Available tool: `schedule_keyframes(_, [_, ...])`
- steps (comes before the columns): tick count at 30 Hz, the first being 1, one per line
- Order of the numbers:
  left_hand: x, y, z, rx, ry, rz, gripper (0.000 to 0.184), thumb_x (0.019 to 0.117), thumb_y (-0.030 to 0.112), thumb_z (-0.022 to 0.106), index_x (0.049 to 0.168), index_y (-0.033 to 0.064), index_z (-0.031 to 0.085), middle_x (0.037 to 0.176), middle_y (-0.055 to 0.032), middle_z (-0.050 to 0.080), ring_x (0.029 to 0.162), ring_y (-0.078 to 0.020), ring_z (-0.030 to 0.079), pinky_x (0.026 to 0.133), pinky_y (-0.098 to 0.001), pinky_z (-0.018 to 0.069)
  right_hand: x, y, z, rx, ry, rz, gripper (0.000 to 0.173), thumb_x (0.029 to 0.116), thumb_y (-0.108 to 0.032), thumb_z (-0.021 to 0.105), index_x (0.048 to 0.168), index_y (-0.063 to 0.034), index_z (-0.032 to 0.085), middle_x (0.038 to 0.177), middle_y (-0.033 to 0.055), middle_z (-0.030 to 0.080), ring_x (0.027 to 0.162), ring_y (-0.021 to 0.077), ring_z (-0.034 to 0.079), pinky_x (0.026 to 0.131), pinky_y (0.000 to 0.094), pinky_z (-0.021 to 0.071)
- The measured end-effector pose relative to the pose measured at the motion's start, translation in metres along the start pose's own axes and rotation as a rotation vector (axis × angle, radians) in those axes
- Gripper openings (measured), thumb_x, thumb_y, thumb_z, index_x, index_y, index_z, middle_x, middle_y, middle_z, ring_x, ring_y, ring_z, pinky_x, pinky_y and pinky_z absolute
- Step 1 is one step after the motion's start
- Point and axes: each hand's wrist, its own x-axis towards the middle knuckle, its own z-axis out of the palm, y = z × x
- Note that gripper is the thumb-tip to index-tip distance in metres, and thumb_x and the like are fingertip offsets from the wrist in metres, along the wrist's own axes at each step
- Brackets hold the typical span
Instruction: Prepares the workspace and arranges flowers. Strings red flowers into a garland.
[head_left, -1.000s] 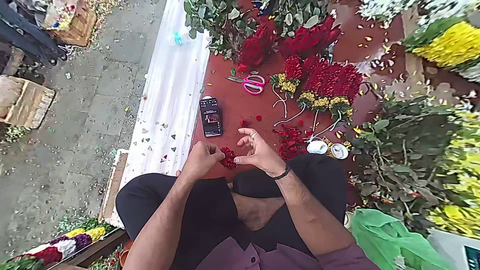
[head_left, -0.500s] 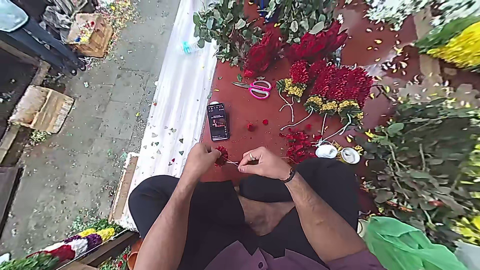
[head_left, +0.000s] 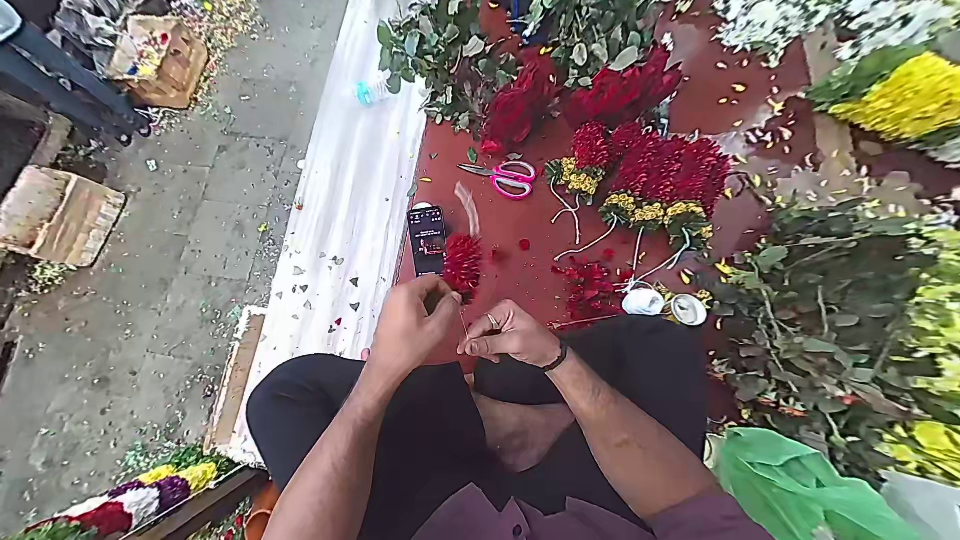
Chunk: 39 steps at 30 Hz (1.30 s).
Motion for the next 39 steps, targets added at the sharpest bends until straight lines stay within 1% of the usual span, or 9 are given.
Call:
schedule_keyframes(6, [-0.001,-0.013,-0.007,0.279,-0.379,-0.227,0.015,0.0961,0.029,0.069,0.093,0.0156,0.076,0.083,0.0006,0.073,0.078,-0.0147,0.070,0.075,-0.0477,0.0592,-0.008,-0.021,-0.019,-0.252,0.162,-0.001,0.010,0.0939,-0.009,0.072,0.092,-0.0022,0.079,0.072,0.0005,0.071,0.055,0.0003,0.053,0.051,0.0187,0.0439])
schedule_keyframes(10, [0.000,-0.011,-0.006,0.270,-0.515,-0.214,0.014,0.0938,0.029,0.069,0.093,0.0168,0.076,0.081,0.0009,0.072,0.074,-0.0138,0.068,0.072,-0.0469,0.0578,-0.013,-0.024,-0.033,-0.283,0.160,0.043,0.010,0.0928,-0.007,0.071,0.092,-0.0003,0.079,0.079,0.0046,0.074,0.067,0.0050,0.064,0.064,0.0241,0.0542])
schedule_keyframes(14, [0.001,-0.011,-0.007,0.212,-0.519,-0.254,0.014,0.0918,0.028,0.071,0.088,0.0148,0.075,0.075,0.0013,0.069,0.068,-0.0123,0.064,0.066,-0.0423,0.0553,-0.016,-0.031,-0.042,-0.303,0.168,0.209,0.014,0.0967,-0.013,0.067,0.092,-0.0020,0.076,0.066,0.0004,0.064,0.054,0.0039,0.051,0.051,0.0220,0.0430])
schedule_keyframes(17, [-0.003,-0.008,-0.011,0.028,-0.513,-0.284,0.019,0.0903,0.027,0.074,0.078,0.0130,0.071,0.064,0.0037,0.061,0.056,-0.0071,0.055,0.056,-0.0320,0.0479,-0.003,-0.032,-0.089,-0.742,0.360,0.413,0.024,0.1058,-0.022,0.056,0.108,-0.0090,0.076,0.091,0.0058,0.076,0.080,0.0171,0.071,0.076,0.0413,0.0593])
schedule_keyframes(20, [-0.002,-0.007,-0.009,-0.035,-0.520,-0.292,0.020,0.0891,0.028,0.072,0.075,0.0138,0.069,0.060,0.0047,0.058,0.053,-0.0068,0.051,0.052,-0.0305,0.0441,0.022,-0.007,-0.149,-1.186,0.551,0.552,0.023,0.1008,-0.016,0.057,0.116,-0.0119,0.075,0.111,0.0133,0.073,0.108,0.0323,0.068,0.095,0.0603,0.0521])
schedule_keyframes(25, [0.001,-0.018,-0.002,0.042,-0.570,-0.287,0.022,0.0895,0.032,0.071,0.075,0.0154,0.069,0.060,0.0052,0.056,0.054,-0.0090,0.051,0.054,-0.0344,0.0439,0.050,0.033,-0.194,-1.504,0.574,0.625,0.026,0.0852,-0.013,0.073,0.111,-0.0131,0.075,0.117,0.0128,0.068,0.110,0.0367,0.066,0.084,0.0635,0.0553])
schedule_keyframes(30, [0.004,-0.020,0.001,0.082,-0.583,-0.323,0.020,0.0895,0.031,0.072,0.077,0.0161,0.069,0.062,0.0050,0.058,0.055,-0.0084,0.052,0.054,-0.0347,0.0453,0.049,0.039,-0.199,-1.166,0.682,0.647,0.034,0.0821,-0.011,0.074,0.116,-0.0163,0.074,0.094,0.0100,0.074,0.091,0.0342,0.070,0.080,0.0651,0.0542])
schedule_keyframes(35, [0.001,-0.015,0.003,0.093,-0.590,-0.307,0.017,0.0884,0.031,0.072,0.080,0.0161,0.071,0.065,0.0046,0.060,0.057,-0.0091,0.055,0.056,-0.0360,0.0473,0.036,0.014,-0.174,-0.575,0.767,0.562,0.018,0.0931,-0.004,0.068,0.111,-0.0056,0.072,0.097,0.0112,0.074,0.074,0.0202,0.070,0.064,0.0384,0.0587])
schedule_keyframes(39, [-0.001,-0.016,-0.002,0.085,-0.553,-0.296,0.018,0.0888,0.031,0.072,0.078,0.0162,0.071,0.064,0.0046,0.060,0.057,-0.0091,0.055,0.056,-0.0358,0.0475,0.026,0.001,-0.141,-0.402,0.794,0.360,0.021,0.0885,-0.002,0.072,0.109,-0.0043,0.071,0.087,0.0082,0.070,0.063,0.0130,0.058,0.053,0.0286,0.0469])
